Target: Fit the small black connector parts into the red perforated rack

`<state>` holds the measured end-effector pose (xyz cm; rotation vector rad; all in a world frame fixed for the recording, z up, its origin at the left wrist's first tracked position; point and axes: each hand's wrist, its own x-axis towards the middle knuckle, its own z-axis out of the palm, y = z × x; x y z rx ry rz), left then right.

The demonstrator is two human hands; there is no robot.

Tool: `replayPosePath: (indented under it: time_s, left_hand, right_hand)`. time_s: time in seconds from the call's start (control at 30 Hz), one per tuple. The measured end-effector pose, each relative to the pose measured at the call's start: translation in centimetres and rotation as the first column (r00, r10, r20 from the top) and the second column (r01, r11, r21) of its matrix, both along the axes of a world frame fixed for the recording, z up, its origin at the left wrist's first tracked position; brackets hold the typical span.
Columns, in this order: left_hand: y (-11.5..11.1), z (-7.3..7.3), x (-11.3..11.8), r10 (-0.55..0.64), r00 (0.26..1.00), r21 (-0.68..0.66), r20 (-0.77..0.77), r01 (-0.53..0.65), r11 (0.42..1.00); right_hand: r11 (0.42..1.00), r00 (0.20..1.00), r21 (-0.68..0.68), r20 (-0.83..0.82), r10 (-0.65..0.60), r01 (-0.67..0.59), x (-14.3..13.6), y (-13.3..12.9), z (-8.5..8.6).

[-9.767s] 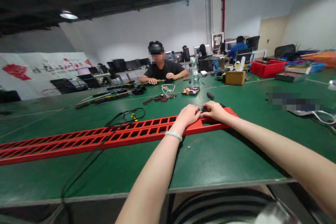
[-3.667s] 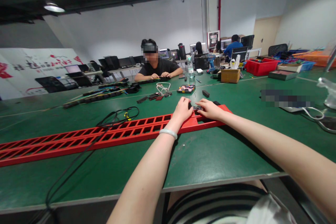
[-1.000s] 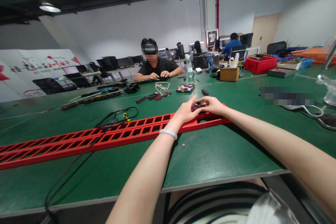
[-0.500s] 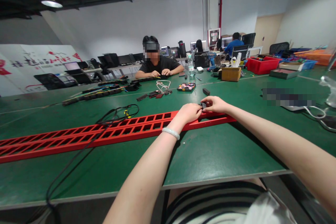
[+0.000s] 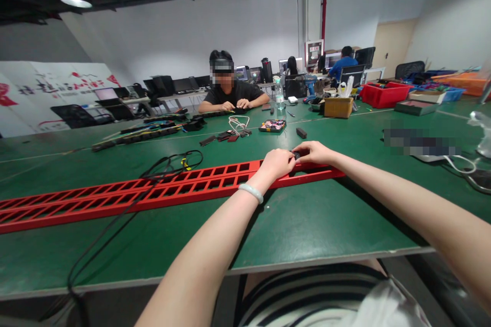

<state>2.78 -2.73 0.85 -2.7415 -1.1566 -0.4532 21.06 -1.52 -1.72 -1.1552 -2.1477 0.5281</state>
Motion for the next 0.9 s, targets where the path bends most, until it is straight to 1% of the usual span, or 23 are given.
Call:
replayPosePath:
  time_s: [0.13,0.23,0.4,0.53,0.67,0.9]
  left_hand:
    - [-0.2,0.0,-0.2,-0.019,0.999,-0.046,0.05,0.021,0.999]
    - [-0.2,-0.1,-0.5,-0.044,0.998,-0.053,0.038,0.046,0.998]
    - [-0.2,-0.3,-1.0,-0.104,0.995,-0.044,-0.004,0.103,0.994]
    - [-0.6,-0.3,-1.4,-0.16,0.987,-0.099,0.012,0.16,0.982]
    - [-0.8,-0.1,-1.6,-0.157,0.987,-0.147,0.018,0.158,0.976]
    - [-0.8,-0.1,-1.5,-0.149,0.987,-0.155,0.054,0.155,0.976]
  right_hand:
    - [0.999,0.998,0.04,0.065,-0.002,-0.001,0.1,-0.2,0.1]
    - [0.997,0.994,0.067,0.105,0.017,-0.024,0.1,-0.3,0.2]
    - [0.993,0.992,0.111,0.125,0.032,-0.046,0.1,-0.4,0.2]
    - [0.991,0.993,0.133,0.117,0.015,-0.031,0.1,-0.5,0.2]
    - [0.99,0.994,0.143,0.106,-0.003,-0.012,-0.1,-0.7,0.2]
    - [0.989,0.993,0.144,0.119,0.007,-0.024,-0.2,-0.9,0.4]
